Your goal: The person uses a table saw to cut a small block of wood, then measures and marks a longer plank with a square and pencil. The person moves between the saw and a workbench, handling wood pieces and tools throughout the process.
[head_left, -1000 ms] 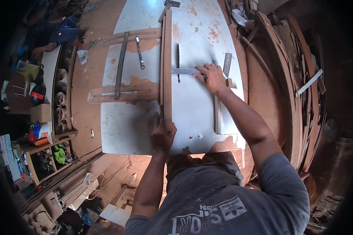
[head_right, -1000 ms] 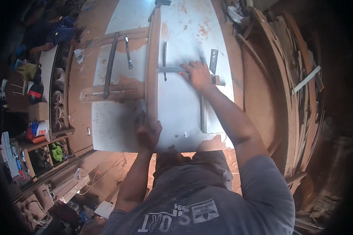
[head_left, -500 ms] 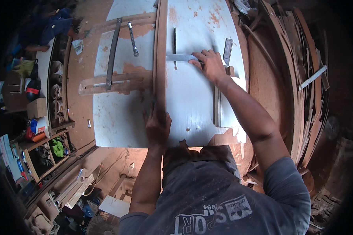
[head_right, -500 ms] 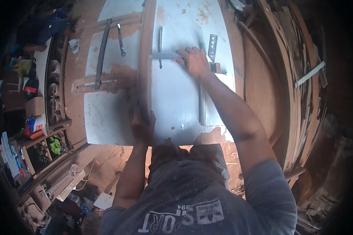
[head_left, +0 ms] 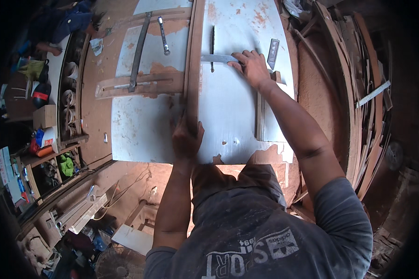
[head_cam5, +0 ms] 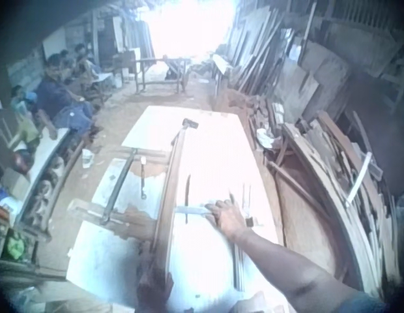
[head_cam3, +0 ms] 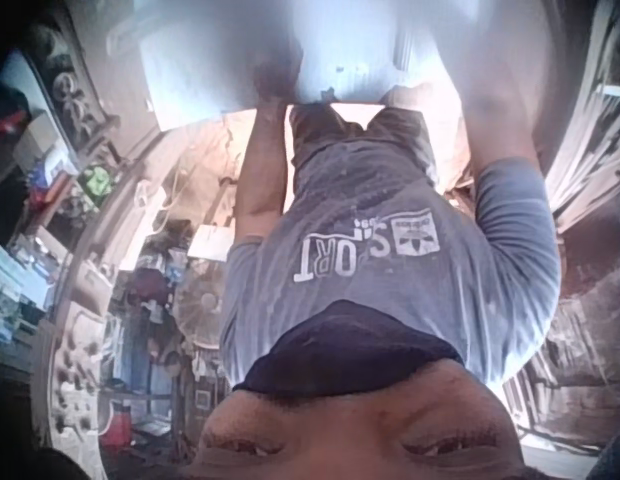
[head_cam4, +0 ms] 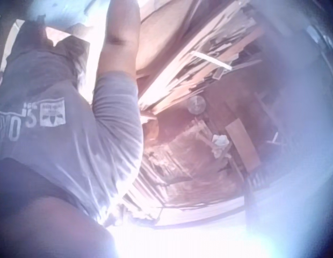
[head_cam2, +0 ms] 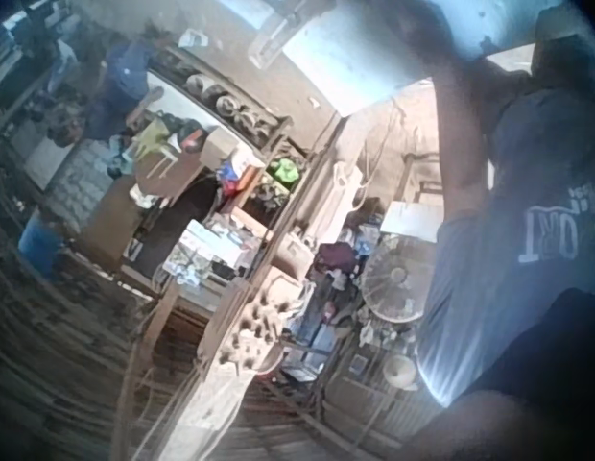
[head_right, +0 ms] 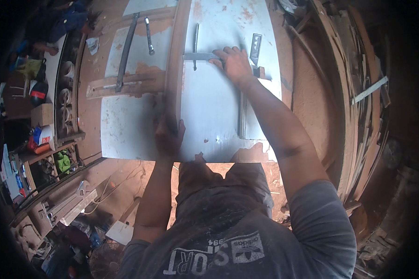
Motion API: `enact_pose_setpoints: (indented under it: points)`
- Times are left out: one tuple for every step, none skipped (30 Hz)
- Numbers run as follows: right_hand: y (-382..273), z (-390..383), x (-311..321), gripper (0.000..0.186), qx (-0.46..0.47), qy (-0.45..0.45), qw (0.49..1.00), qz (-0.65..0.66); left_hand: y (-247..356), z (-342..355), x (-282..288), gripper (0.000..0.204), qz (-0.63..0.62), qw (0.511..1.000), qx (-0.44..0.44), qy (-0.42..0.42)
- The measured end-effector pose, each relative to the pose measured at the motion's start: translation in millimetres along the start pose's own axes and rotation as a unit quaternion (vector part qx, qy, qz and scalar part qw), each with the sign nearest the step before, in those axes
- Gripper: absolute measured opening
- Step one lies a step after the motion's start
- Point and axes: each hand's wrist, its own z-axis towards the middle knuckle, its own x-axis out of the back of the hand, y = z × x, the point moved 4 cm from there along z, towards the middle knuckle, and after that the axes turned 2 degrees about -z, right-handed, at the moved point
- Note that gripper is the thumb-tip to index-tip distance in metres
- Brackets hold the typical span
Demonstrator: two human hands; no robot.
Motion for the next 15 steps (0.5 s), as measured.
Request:
enact_pose_setpoints:
  points:
    - [1.6, -0.5, -1.2, 0.044, 0.002, 0.011, 1.000, -0.007, -4.7, -0.9, -2.8, 0.059, 0.007, 1.000, -0.008, 0.000]
    - [-1.5, -0.8, -0.3, 0.044, 0.001, 0.001, 1.000, -0.008, -6.6, -3.4, -3.4, 0.060, 0.015, 1.000, -0.012, -0.004]
    - [-4.4, 0.5, 0.5, 0.044, 0.000, -0.009, 1.000, -0.010, -9.2, -4.6, -3.8, 0.060, 0.017, 1.000, -0.014, -0.006]
    - [-6.9, 1.3, 1.9, 0.044, -0.001, -0.019, 1.000, -0.011, -12.2, -4.2, -4.8, 0.061, 0.019, 1.000, -0.017, -0.009]
    - [-5.1, 0.2, 0.6, 0.045, -0.001, -0.024, 1.000, -0.013, -9.7, -2.4, -4.1, 0.061, 0.020, 1.000, -0.019, -0.013]
    - [-3.1, 0.1, -0.6, 0.045, -0.001, -0.030, 0.999, -0.014, -6.3, -1.6, -2.7, 0.062, 0.022, 0.999, -0.024, -0.006]
    - [-1.7, -1.9, -1.8, 0.046, 0.000, -0.035, 0.999, -0.016, -2.5, -1.1, -1.4, 0.062, 0.024, 0.999, -0.029, 0.001]
    - [-2.6, -1.8, -1.7, 0.046, -0.001, -0.040, 0.999, -0.013, -0.1, 0.4, 0.7, 0.063, 0.028, 0.999, -0.034, 0.011]
    - [-3.2, -1.8, -1.5, 0.046, -0.003, -0.046, 0.999, -0.010, -2.8, -0.5, -0.7, 0.063, 0.026, 0.999, -0.030, 0.008]
    - [-3.9, -1.9, -1.4, 0.046, -0.004, -0.052, 0.999, -0.007, -6.7, -1.8, -2.7, 0.063, 0.025, 0.999, -0.026, 0.005]
    - [-4.2, -3.1, -2.7, 0.046, -0.002, -0.057, 0.998, -0.009, -8.6, -2.8, -4.1, 0.063, 0.029, 0.999, -0.031, 0.004]
    - [-5.0, -3.3, -4.7, 0.047, -0.001, -0.061, 0.998, -0.010, -10.7, -3.3, -5.4, 0.064, 0.034, 0.999, -0.037, 0.003]
    - [-5.5, -3.5, -6.4, 0.047, 0.001, -0.066, 0.998, -0.012, -12.5, -3.0, -6.4, 0.064, 0.045, 0.998, -0.051, 0.005]
    - [-6.2, -3.3, -7.8, 0.048, -0.004, -0.076, 0.997, -0.013, -10.1, -1.6, -5.4, 0.064, 0.056, 0.996, -0.064, 0.007]
    - [-6.3, -2.7, -8.8, 0.048, -0.009, -0.087, 0.996, -0.015, -8.5, -0.9, -4.7, 0.064, 0.054, 0.997, -0.059, 0.007]
